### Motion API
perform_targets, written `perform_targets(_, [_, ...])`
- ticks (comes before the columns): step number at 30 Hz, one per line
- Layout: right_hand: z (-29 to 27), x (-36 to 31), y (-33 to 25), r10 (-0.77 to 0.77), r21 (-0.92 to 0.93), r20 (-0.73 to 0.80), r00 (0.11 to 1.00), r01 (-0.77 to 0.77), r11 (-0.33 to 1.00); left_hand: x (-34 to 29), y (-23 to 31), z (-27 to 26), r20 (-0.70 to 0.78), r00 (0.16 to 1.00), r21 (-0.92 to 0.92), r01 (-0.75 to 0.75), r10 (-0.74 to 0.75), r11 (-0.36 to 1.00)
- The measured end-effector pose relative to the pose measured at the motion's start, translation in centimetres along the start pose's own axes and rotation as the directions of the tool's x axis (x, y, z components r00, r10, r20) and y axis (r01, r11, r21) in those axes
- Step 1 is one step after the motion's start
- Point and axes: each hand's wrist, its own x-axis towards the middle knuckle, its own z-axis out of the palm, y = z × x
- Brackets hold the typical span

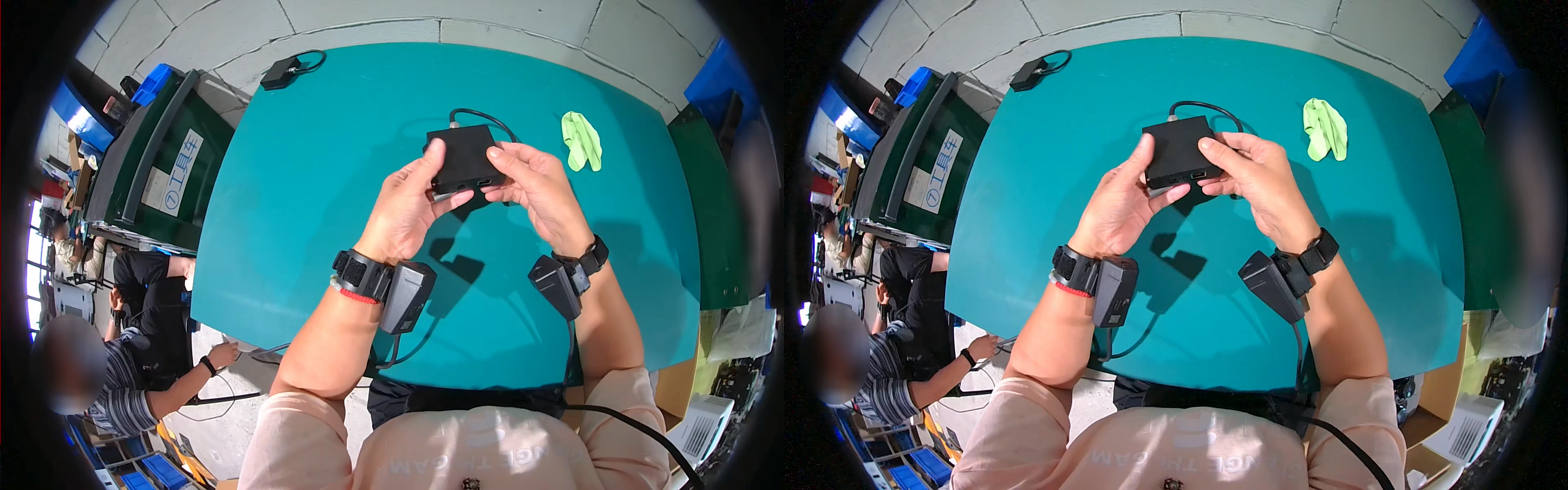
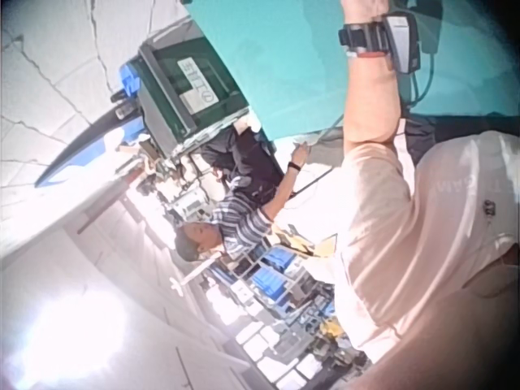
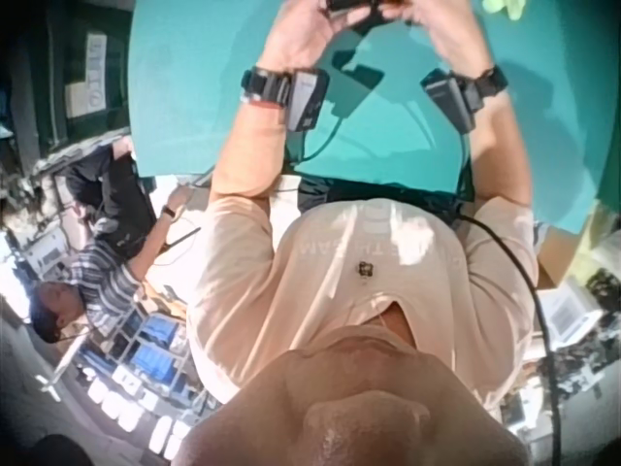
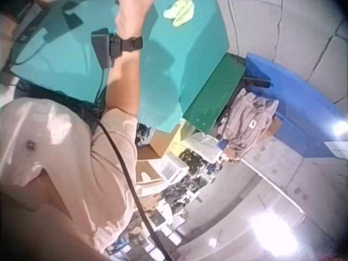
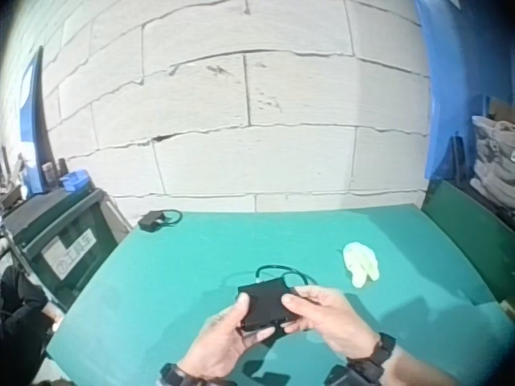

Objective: Inspecting a small electronic box, checking its ports, and wiping it with a cloth.

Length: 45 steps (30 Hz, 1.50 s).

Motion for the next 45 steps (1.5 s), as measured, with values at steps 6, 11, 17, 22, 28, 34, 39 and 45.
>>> perform_targets(6, [-0.9, 0.4, 0.2, 0.112, 0.279, 0.048, 0.992, -0.121, 0.953, -0.2, 0.5, 0.1, 0.0, 1.0, -0.017, -0.012, 0.012, 1.0])
perform_targets(11, [-0.9, 0.5, 0.5, 0.121, 0.323, 0.043, 0.992, -0.128, 0.938, -0.2, 0.5, 0.1, -0.011, 0.999, -0.03, -0.038, 0.037, 0.999])
perform_targets(17, [-1.0, 0.4, 0.3, 0.122, 0.31, 0.037, 0.992, -0.128, 0.942, -0.1, 0.4, 0.1, -0.011, 1.0, -0.022, -0.022, 0.022, 1.0])
perform_targets(22, [-1.3, 0.4, -0.1, 0.023, 0.191, 0.125, 0.992, -0.046, 0.98, -0.2, 0.4, 0.2, 0.07, 0.992, 0.022, -0.109, 0.107, 0.994])
perform_targets(28, [-1.7, 0.2, -0.6, -0.218, 0.014, 0.185, 0.958, 0.219, 0.976, -0.4, 0.2, 0.3, 0.121, 0.962, 0.134, -0.26, 0.245, 0.956])
perform_targets(34, [-1.8, 0.2, -0.6, -0.267, -0.009, 0.188, 0.945, 0.273, 0.962, -0.8, 0.6, 0.2, 0.154, 0.963, 0.166, -0.247, 0.222, 0.955])
perform_targets(39, [-1.4, 0.0, -1.1, -0.238, -0.024, 0.149, 0.96, 0.244, 0.969, -0.6, 0.5, 0.4, 0.155, 0.953, 0.113, -0.278, 0.259, 0.954])
perform_targets(45, [1.0, -1.4, -1.5, -0.329, -0.255, 0.08, 0.941, 0.338, 0.906, -0.4, 0.1, 0.5, 0.123, 0.985, -0.054, -0.115, 0.121, 0.992])
